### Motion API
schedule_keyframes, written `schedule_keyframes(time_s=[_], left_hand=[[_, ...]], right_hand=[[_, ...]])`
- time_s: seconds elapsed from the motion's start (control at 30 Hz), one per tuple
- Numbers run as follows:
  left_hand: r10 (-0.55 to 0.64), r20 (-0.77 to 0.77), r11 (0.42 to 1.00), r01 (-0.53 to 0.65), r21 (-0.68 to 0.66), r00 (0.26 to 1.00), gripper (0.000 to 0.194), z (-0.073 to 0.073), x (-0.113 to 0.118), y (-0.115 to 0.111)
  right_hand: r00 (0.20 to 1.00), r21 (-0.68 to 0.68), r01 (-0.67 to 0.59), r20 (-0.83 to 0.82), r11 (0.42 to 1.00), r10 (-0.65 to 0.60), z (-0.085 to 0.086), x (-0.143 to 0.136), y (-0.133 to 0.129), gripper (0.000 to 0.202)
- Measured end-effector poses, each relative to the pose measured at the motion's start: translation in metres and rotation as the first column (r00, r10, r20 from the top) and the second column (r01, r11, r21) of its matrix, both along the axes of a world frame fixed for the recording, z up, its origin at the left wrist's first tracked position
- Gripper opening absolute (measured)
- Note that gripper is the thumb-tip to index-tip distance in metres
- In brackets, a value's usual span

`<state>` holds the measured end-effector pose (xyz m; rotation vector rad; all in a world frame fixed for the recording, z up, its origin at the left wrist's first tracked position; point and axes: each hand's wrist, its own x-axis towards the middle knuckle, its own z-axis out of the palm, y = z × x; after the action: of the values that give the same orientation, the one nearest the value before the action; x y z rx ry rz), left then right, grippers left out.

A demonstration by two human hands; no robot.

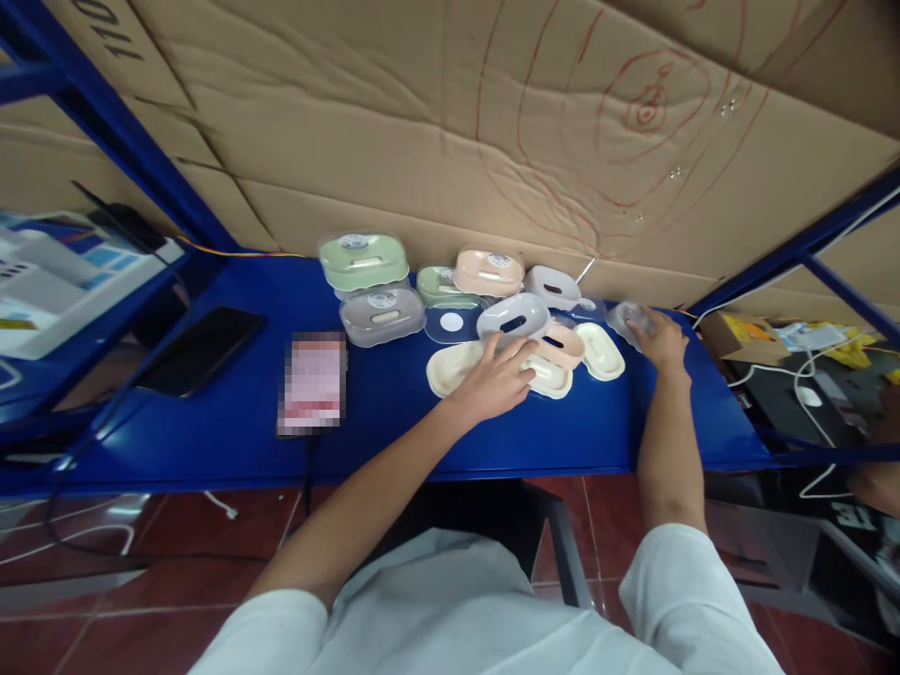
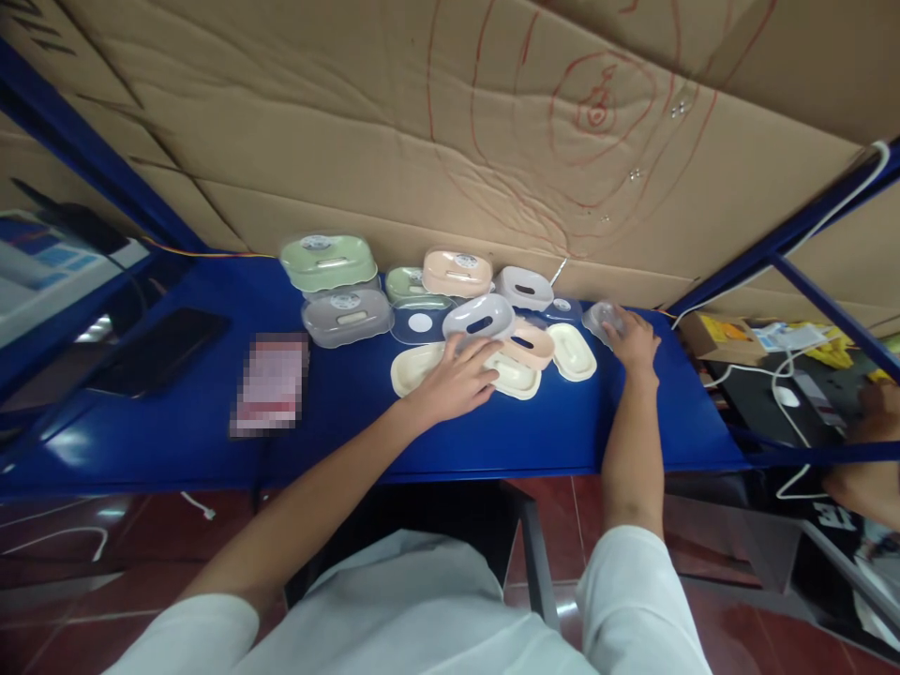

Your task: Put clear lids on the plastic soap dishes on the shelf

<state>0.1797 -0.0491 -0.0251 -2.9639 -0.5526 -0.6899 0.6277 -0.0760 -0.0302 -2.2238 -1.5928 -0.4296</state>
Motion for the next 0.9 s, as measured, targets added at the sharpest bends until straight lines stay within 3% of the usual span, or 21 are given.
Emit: schedule_keyframes(time_s=[0.1,0.23,0.3,0.4,0.53,0.7,0.8,0.9], left_hand=[[-0.004,-0.002,1.000,0.004,-0.003,1.000,0.023,0.000,0.000,0.000],[-0.007,0.013,1.000,0.007,0.001,1.000,0.024,-0.001,0.000,0.000],[0.000,0.021,1.000,0.000,0.002,1.000,0.023,-0.002,0.000,0.000],[0.012,0.029,1.000,-0.013,0.006,0.999,0.022,-0.003,0.001,0.001],[0.002,0.023,1.000,-0.002,0.005,1.000,0.024,-0.005,0.001,0.002],[0.008,0.061,0.999,-0.006,-0.031,0.998,0.025,-0.002,0.001,0.000],[0.133,0.158,0.989,-0.121,-0.084,0.978,0.041,0.001,0.000,0.001],[0.327,0.181,0.938,-0.294,-0.185,0.928,0.066,0.000,-0.002,0.006]], right_hand=[[0.999,0.066,-0.016,-0.034,0.998,0.018,0.001,-0.020,0.010,0.053],[0.982,0.077,-0.184,-0.015,0.980,0.186,0.008,-0.053,0.024,0.046],[0.979,0.080,-0.203,0.015,0.976,0.203,0.014,-0.065,0.024,0.043],[0.993,0.007,-0.114,0.039,0.994,0.113,0.022,-0.071,0.017,0.042],[0.999,-0.207,0.012,0.035,0.978,-0.005,0.020,-0.069,0.010,0.045],[1.000,-0.265,0.004,-0.003,0.964,-0.005,0.007,-0.064,0.014,0.046],[0.999,-0.249,-0.033,-0.041,0.968,0.024,0.007,-0.058,0.015,0.045],[0.997,-0.209,-0.020,-0.075,0.978,0.004,0.013,-0.054,0.012,0.049]])
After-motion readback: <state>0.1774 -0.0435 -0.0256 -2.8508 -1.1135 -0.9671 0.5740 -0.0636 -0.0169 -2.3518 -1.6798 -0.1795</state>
